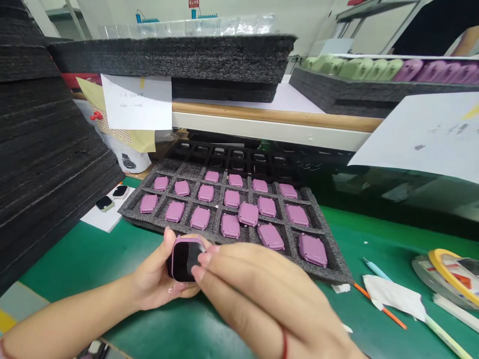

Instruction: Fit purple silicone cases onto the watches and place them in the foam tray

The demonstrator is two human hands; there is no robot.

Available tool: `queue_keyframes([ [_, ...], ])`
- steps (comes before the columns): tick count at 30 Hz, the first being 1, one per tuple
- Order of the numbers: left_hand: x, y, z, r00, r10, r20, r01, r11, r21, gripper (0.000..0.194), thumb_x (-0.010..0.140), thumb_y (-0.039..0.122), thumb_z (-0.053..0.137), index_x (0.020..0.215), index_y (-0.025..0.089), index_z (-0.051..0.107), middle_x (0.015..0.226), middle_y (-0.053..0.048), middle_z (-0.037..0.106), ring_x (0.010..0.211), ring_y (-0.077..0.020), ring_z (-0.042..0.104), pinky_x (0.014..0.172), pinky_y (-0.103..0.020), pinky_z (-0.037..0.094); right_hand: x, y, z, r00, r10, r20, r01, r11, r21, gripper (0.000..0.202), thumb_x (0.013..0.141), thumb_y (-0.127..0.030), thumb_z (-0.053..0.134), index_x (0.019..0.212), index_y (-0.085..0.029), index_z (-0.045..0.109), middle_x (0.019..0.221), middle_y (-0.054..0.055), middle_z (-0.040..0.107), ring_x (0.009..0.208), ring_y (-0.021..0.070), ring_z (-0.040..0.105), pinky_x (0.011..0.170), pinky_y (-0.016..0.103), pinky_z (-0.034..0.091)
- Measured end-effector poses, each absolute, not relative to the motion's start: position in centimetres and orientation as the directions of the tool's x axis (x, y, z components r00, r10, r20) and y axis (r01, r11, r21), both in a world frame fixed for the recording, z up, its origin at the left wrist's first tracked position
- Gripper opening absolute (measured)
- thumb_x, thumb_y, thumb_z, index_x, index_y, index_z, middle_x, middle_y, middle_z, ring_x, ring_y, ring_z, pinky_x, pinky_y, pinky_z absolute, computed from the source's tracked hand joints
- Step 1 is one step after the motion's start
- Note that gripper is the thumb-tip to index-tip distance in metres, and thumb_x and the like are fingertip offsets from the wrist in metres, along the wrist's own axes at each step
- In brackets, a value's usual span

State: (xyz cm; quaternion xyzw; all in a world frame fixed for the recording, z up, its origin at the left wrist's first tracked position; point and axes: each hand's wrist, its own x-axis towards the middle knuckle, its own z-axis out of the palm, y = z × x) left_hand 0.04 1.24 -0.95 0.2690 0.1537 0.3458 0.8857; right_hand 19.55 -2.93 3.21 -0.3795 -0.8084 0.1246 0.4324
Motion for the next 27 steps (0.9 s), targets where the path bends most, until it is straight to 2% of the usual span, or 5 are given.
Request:
queue_keyframes([
  [5,-0.1,1.2,-1.0,0.701,0.699,-0.142,-0.506,0.627,0.592,0.059,0.072,0.069,0.075,0.094,0.015,0.073,0.069,0.0,0.06,0.041,-0.0031,0.038,0.038,-0.018,0.023,18.6,-3.4,2.6,-0.453,0.587,0.671,0.45,0.8,-0.397,0.036,0.105,-0.029,0.045,0.135,-0.032,0.064,0.112,0.002,0.078,0.104,0.0243,0.074,0.091,0.035,0.062],
  [11,0.1,1.1,-1.0,0.636,0.756,-0.151,-0.531,0.572,0.625,0.059,0.07,0.069,0.076,0.089,0.014,0.067,0.06,0.005,0.051,0.039,-0.0013,0.029,0.038,-0.017,0.018,17.9,-1.2,2.4,-0.532,0.475,0.701,0.44,0.862,-0.251,0.028,0.092,-0.012,0.065,0.119,-0.02,0.067,0.097,0.004,0.077,0.086,0.02,0.07,0.075,0.032,0.06],
  [16,0.5,0.9,-1.3,0.58,0.806,-0.114,-0.485,0.455,0.746,0.056,0.072,0.068,0.076,0.078,0.014,0.061,0.058,0.005,0.048,0.044,-0.0036,0.031,0.039,-0.018,0.021,16.6,-1.2,1.7,-0.416,0.664,0.621,0.516,0.735,-0.44,0.049,0.089,-0.025,0.073,0.134,-0.018,0.055,0.084,0.003,0.065,0.074,0.0175,0.06,0.064,0.03,0.055],
  [22,0.3,1.0,-1.1,0.597,0.796,-0.106,-0.549,0.501,0.669,0.054,0.075,0.065,0.076,0.083,0.013,0.063,0.043,0.01,0.038,0.036,-0.0012,0.019,0.035,-0.014,0.014,17.3,-0.9,2.3,-0.391,0.709,0.587,0.407,0.705,-0.581,0.05,0.082,-0.017,0.079,0.126,-0.022,0.058,0.112,0.005,0.068,0.103,0.0181,0.064,0.091,0.029,0.056],
  [27,-0.1,1.2,-1.1,0.652,0.743,-0.15,-0.542,0.595,0.594,0.058,0.071,0.062,0.08,0.099,0.012,0.07,0.068,0.0,0.064,0.037,0.0019,0.024,0.03,-0.011,0.013,17.5,-0.3,1.7,-0.399,0.717,0.571,0.416,0.697,-0.584,0.058,0.082,-0.015,0.077,0.134,-0.023,0.053,0.114,0.006,0.068,0.103,0.0178,0.065,0.091,0.029,0.056],
])
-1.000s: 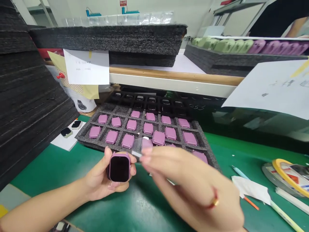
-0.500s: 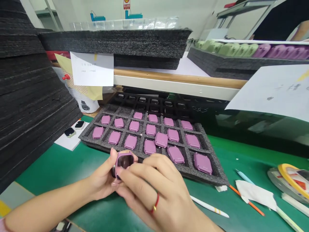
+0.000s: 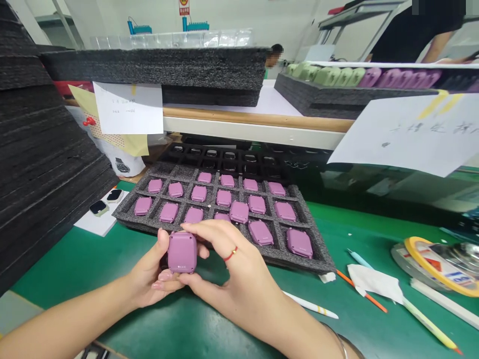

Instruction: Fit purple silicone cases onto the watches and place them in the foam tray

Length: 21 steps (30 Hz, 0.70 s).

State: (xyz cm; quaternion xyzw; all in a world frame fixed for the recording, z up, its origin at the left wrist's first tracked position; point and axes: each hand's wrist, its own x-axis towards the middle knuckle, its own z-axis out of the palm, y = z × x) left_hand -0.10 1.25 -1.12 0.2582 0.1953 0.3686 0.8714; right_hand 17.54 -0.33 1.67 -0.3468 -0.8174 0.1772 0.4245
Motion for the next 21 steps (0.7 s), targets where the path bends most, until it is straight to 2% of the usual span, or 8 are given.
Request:
queue_keyframes([
  [1,-0.1,1.2,-1.1,0.657,0.739,-0.152,-0.536,0.598,0.596,0.058,0.071,0.061,0.081,0.1,0.012,0.071,0.073,-0.002,0.066,0.038,0.0022,0.026,0.03,-0.011,0.013,17.5,-0.3,1.6,-0.407,0.719,0.563,0.412,0.695,-0.59,0.061,0.082,-0.014,0.077,0.137,-0.023,0.051,0.114,0.006,0.068,0.102,0.0173,0.065,0.09,0.029,0.056],
  [3,-0.2,1.2,-1.1,0.664,0.734,-0.141,-0.525,0.593,0.611,0.056,0.074,0.061,0.079,0.096,0.01,0.072,0.067,0.0,0.063,0.038,0.0021,0.025,0.03,-0.011,0.014,17.6,-0.1,1.7,-0.435,0.711,0.553,0.41,0.703,-0.581,0.061,0.082,-0.015,0.077,0.138,-0.023,0.052,0.111,0.005,0.069,0.099,0.0169,0.066,0.091,0.03,0.056],
  [6,0.0,1.1,-0.9,0.656,0.741,-0.143,-0.497,0.567,0.657,0.054,0.074,0.06,0.079,0.094,0.01,0.072,0.059,0.003,0.057,0.037,0.0017,0.025,0.031,-0.01,0.018,18.6,0.8,2.2,-0.397,0.719,0.57,0.514,0.689,-0.511,0.044,0.081,-0.018,0.075,0.123,-0.022,0.062,0.105,0.005,0.072,0.096,0.0194,0.068,0.088,0.033,0.057],
  [10,0.3,0.9,-0.5,0.594,0.755,-0.278,-0.349,0.553,0.756,0.051,0.072,0.043,0.088,0.108,0.015,0.065,0.099,-0.008,0.074,0.044,-0.0003,0.047,0.037,-0.013,0.033,21.7,3.3,2.6,-0.127,0.796,0.591,0.721,0.484,-0.497,0.032,0.08,-0.031,0.072,0.109,-0.02,0.066,0.099,0.008,0.074,0.083,0.0228,0.07,0.078,0.038,0.059],
  [12,0.5,0.8,-0.4,0.583,0.742,-0.332,-0.286,0.57,0.77,0.052,0.076,0.049,0.082,0.11,0.015,0.061,0.103,-0.012,0.076,0.05,-0.0067,0.06,0.043,-0.017,0.041,23.2,4.5,2.3,-0.068,0.852,0.52,0.762,0.381,-0.524,0.034,0.08,-0.037,0.071,0.108,-0.019,0.066,0.102,0.01,0.074,0.086,0.0255,0.071,0.081,0.042,0.059],
  [15,0.7,0.7,-0.5,0.596,0.715,-0.366,-0.216,0.582,0.784,0.062,0.08,0.072,0.064,0.104,0.016,0.057,0.097,-0.017,0.079,0.054,-0.0158,0.068,0.046,-0.022,0.044,24.3,5.7,1.3,-0.096,0.914,0.395,0.791,0.311,-0.527,0.034,0.08,-0.041,0.07,0.106,-0.018,0.067,0.106,0.012,0.074,0.097,0.0306,0.07,0.09,0.049,0.056],
  [18,0.8,0.7,-0.7,0.588,0.723,-0.364,-0.108,0.516,0.85,0.066,0.08,0.084,0.047,0.085,0.019,0.05,0.076,-0.014,0.079,0.039,-0.0105,0.054,0.04,-0.02,0.028,24.3,5.7,0.7,-0.145,0.926,0.348,0.792,0.319,-0.521,0.037,0.08,-0.039,0.072,0.111,-0.019,0.066,0.113,0.012,0.073,0.107,0.0319,0.068,0.097,0.05,0.054],
  [21,0.8,0.9,-0.8,0.535,0.77,-0.348,-0.032,0.429,0.903,0.064,0.08,0.082,0.05,0.078,0.018,0.051,0.062,-0.009,0.074,0.036,-0.0052,0.033,0.041,-0.021,0.017,23.5,4.5,1.6,-0.172,0.906,0.386,0.771,0.368,-0.521,0.051,0.083,-0.037,0.072,0.13,-0.022,0.058,0.129,0.012,0.066,0.121,0.0301,0.062,0.106,0.05,0.048],
])
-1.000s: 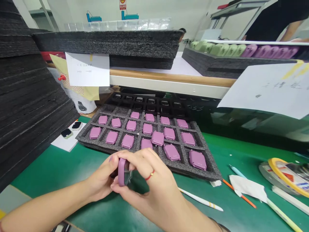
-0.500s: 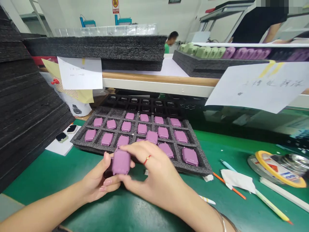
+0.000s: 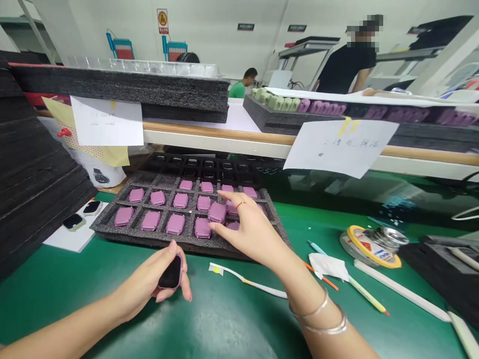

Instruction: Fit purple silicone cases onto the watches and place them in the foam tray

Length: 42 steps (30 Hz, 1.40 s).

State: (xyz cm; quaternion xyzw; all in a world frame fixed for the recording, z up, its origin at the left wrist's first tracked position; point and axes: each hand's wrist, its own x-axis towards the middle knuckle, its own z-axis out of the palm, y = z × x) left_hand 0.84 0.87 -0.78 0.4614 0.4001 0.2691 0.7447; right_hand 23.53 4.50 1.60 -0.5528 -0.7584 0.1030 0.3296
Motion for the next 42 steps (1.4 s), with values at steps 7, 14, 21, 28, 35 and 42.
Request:
queue_keyframes([
  [7,0.8,1.2,-0.6,0.514,0.81,-0.282,-0.242,0.452,0.858,0.065,0.078,0.077,0.059,0.083,0.012,0.067,0.075,-0.008,0.07,0.049,-0.0072,0.042,0.049,-0.023,0.029,19.6,0.1,3.7,-0.56,0.768,0.31,0.541,0.623,-0.565,0.032,0.075,-0.033,0.086,0.096,-0.024,0.063,0.126,0.008,0.063,0.111,0.0232,0.066,0.092,0.034,0.057],
  [14,0.4,1.4,-0.7,0.531,0.824,-0.198,-0.457,0.475,0.752,0.054,0.076,0.064,0.075,0.084,0.012,0.071,0.073,-0.005,0.065,0.051,-0.0067,0.048,0.045,-0.019,0.029,17.8,0.0,2.0,-0.483,0.718,0.501,0.439,0.693,-0.572,0.008,0.091,-0.017,0.065,0.092,-0.023,0.06,0.118,0.009,0.07,0.093,0.0186,0.071,0.086,0.035,0.059],
  [21,0.3,1.5,-1.0,0.574,0.793,-0.203,-0.535,0.551,0.64,0.051,0.076,0.063,0.076,0.081,0.012,0.073,0.069,-0.003,0.062,0.051,-0.0053,0.046,0.047,-0.017,0.032,17.1,0.3,2.1,-0.318,0.746,0.585,0.4,0.665,-0.631,0.007,0.093,-0.019,0.064,0.087,-0.023,0.063,0.105,0.008,0.074,0.099,0.021,0.072,0.086,0.036,0.06],
  [28,0.0,1.5,-0.8,0.65,0.748,-0.13,-0.526,0.567,0.634,0.054,0.081,0.064,0.071,0.102,0.015,0.079,0.083,-0.009,0.072,0.048,-0.0043,0.045,0.049,-0.02,0.029,19.2,1.1,3.2,0.079,0.914,0.397,0.006,0.398,-0.917,0.022,0.095,-0.041,0.065,0.084,-0.023,0.059,0.085,0.001,0.075,0.05,0.0123,0.07,0.054,0.026,0.064],
  [35,0.0,1.6,-1.0,0.669,0.736,-0.099,-0.537,0.572,0.62,0.054,0.082,0.064,0.069,0.106,0.017,0.08,0.084,-0.01,0.073,0.051,-0.0061,0.046,0.049,-0.021,0.028,19.1,-0.6,4.6,0.216,0.798,0.562,0.3,0.493,-0.816,0.008,0.09,-0.023,0.071,0.096,-0.029,0.07,0.103,0.003,0.076,0.1,0.0259,0.075,0.094,0.045,0.065],
  [42,0.1,1.6,-1.1,0.669,0.738,-0.085,-0.541,0.562,0.625,0.054,0.08,0.064,0.071,0.101,0.016,0.078,0.079,-0.008,0.071,0.052,-0.0067,0.045,0.048,-0.021,0.027,20.1,-0.3,2.7,-0.272,0.626,0.73,0.441,0.756,-0.484,0.027,0.087,-0.018,0.072,0.105,-0.037,0.075,0.092,-0.001,0.079,0.082,0.0255,0.077,0.076,0.041,0.067],
])
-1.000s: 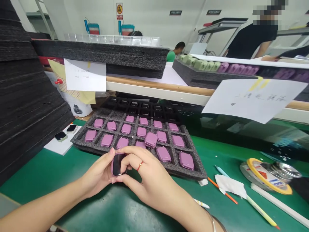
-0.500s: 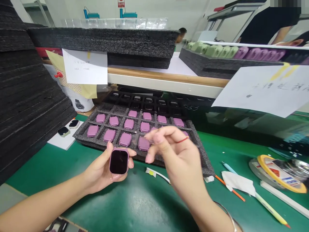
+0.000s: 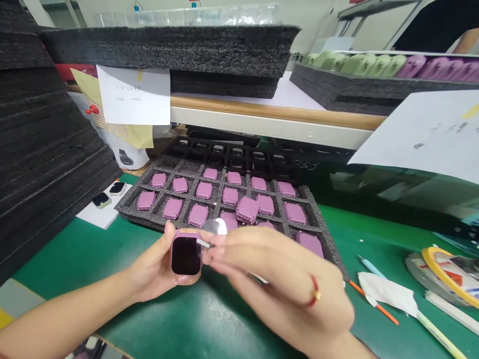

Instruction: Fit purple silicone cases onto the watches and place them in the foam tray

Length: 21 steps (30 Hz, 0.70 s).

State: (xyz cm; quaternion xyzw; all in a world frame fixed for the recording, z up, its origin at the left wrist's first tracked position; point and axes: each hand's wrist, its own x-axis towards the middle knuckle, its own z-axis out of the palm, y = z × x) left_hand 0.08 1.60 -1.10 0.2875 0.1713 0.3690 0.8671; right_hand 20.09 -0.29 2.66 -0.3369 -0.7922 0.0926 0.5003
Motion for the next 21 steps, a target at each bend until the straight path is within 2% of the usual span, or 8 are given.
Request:
queue_keyframes([
  [3,0.1,1.6,-0.9,0.666,0.739,-0.105,-0.538,0.573,0.619,0.051,0.077,0.063,0.075,0.097,0.016,0.078,0.077,-0.007,0.068,0.057,-0.0089,0.05,0.047,-0.019,0.026,19.9,-1.4,2.1,-0.375,0.655,0.656,0.385,0.754,-0.532,0.029,0.095,-0.025,0.062,0.119,-0.038,0.073,0.103,0.001,0.079,0.09,0.0259,0.077,0.081,0.039,0.067],
  [6,0.1,1.5,-0.6,0.662,0.737,-0.136,-0.523,0.584,0.621,0.051,0.073,0.063,0.079,0.097,0.018,0.079,0.08,-0.005,0.067,0.059,-0.0086,0.051,0.048,-0.018,0.03,19.3,-2.9,1.7,-0.36,0.722,0.591,0.402,0.692,-0.6,0.036,0.1,-0.021,0.049,0.123,-0.038,0.071,0.106,0.002,0.078,0.098,0.0251,0.075,0.086,0.036,0.066],
  [8,0.0,1.4,-0.5,0.658,0.738,-0.148,-0.509,0.581,0.636,0.052,0.072,0.065,0.078,0.097,0.019,0.079,0.081,-0.004,0.067,0.06,-0.0086,0.052,0.05,-0.018,0.033,19.1,-3.5,1.6,-0.367,0.728,0.579,0.435,0.684,-0.585,0.039,0.101,-0.019,0.047,0.126,-0.039,0.07,0.108,0.001,0.078,0.102,0.0242,0.074,0.088,0.034,0.065],
  [11,0.0,1.4,-0.5,0.654,0.742,-0.148,-0.492,0.565,0.663,0.056,0.073,0.067,0.076,0.101,0.019,0.078,0.083,-0.005,0.067,0.063,-0.0099,0.055,0.051,-0.019,0.036,18.9,-3.1,1.6,-0.425,0.655,0.625,0.455,0.751,-0.478,0.039,0.102,-0.021,0.046,0.132,-0.038,0.065,0.108,0.0,0.077,0.1,0.0227,0.074,0.088,0.034,0.064],
  [14,0.1,1.4,-0.8,0.644,0.751,-0.149,-0.489,0.553,0.674,0.055,0.073,0.066,0.076,0.099,0.018,0.077,0.079,-0.003,0.064,0.056,-0.0074,0.049,0.047,-0.018,0.032,18.7,-1.8,1.8,-0.507,0.534,0.676,0.443,0.835,-0.328,0.036,0.099,-0.022,0.056,0.131,-0.036,0.064,0.102,0.0,0.078,0.093,0.0226,0.074,0.084,0.036,0.063],
  [17,0.2,1.4,-1.0,0.612,0.78,-0.127,-0.476,0.492,0.729,0.057,0.074,0.07,0.073,0.092,0.015,0.075,0.067,0.0,0.056,0.048,-0.0053,0.041,0.041,-0.018,0.026,18.1,-0.7,2.0,-0.522,0.486,0.701,0.47,0.85,-0.239,0.046,0.085,-0.031,0.077,0.129,-0.031,0.062,0.09,0.001,0.078,0.078,0.0243,0.07,0.076,0.043,0.058],
  [19,0.3,1.3,-1.2,0.604,0.79,-0.104,-0.442,0.441,0.781,0.06,0.075,0.073,0.069,0.085,0.013,0.073,0.063,0.002,0.052,0.046,-0.0052,0.04,0.041,-0.018,0.026,17.7,-0.5,1.9,-0.494,0.544,0.679,0.519,0.81,-0.272,0.058,0.082,-0.039,0.081,0.133,-0.027,0.057,0.081,0.002,0.073,0.069,0.0228,0.064,0.066,0.043,0.053],
  [21,0.4,1.2,-1.3,0.591,0.801,-0.1,-0.407,0.403,0.819,0.059,0.074,0.072,0.071,0.082,0.013,0.069,0.067,0.001,0.052,0.048,-0.005,0.04,0.042,-0.018,0.027,17.4,-0.4,1.8,-0.465,0.629,0.623,0.537,0.76,-0.367,0.057,0.083,-0.038,0.08,0.132,-0.025,0.055,0.077,0.001,0.067,0.067,0.0202,0.06,0.062,0.039,0.05],
])
